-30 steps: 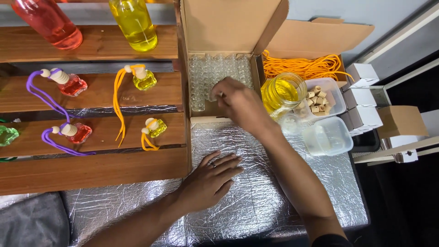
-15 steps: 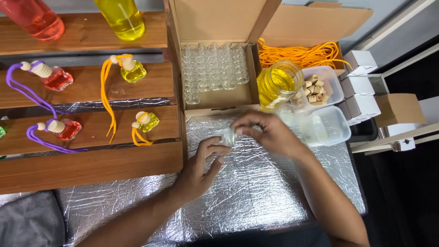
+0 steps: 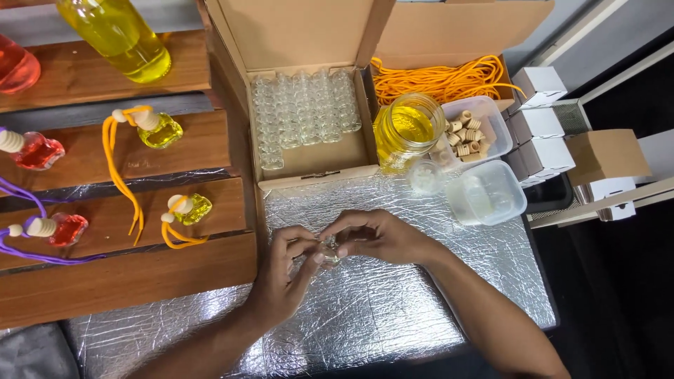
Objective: Folding a small cardboard box, placing a perfume bottle inside, and cleaning the bottle with a cloth.
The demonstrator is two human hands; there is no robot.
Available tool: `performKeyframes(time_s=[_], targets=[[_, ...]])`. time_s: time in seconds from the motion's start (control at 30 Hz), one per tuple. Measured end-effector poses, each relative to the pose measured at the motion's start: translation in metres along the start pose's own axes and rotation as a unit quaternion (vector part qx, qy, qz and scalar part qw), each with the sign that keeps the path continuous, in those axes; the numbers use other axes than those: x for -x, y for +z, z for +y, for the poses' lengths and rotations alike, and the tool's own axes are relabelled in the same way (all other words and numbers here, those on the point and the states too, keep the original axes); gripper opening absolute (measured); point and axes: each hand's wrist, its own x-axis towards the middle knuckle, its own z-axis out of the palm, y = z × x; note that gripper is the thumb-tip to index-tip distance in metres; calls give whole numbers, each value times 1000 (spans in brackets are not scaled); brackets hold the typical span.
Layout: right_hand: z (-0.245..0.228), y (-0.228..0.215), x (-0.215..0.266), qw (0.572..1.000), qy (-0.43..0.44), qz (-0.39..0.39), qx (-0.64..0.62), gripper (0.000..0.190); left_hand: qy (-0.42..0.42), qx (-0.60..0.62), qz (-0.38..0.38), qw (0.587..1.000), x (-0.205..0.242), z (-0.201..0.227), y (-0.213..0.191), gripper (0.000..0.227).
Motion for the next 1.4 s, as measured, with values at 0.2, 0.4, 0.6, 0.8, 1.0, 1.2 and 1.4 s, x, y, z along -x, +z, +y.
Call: performKeyframes(time_s=[0.2,0.4,0.6,0.8,1.0,1.2,1.4], targets=[[6,-6,2,996,11,-72,-54,58,-3,-2,19,1000,0,-11,1,16],[10,7,4,1000,-20,0,-11,45,-12,20,-6,1000,13,-56,-6,17],[2,15,1,998,-6,47,-34,38,23,-22,-2,999,-1,2,4,18],[35,-3,-2,988,14,153,-32,29,101,-85,60,989,2,-2,11,10],[32,3,-3,985,19,161,60,24,312,-236,-47,919,12,32,12,15],[23,2,-2,989,59,127,55,17,375,-413,-57,828,53,96,-33,2],[11,1,-4,983,110,134,59,16,165,-581,123,788,142,90,-131,25]])
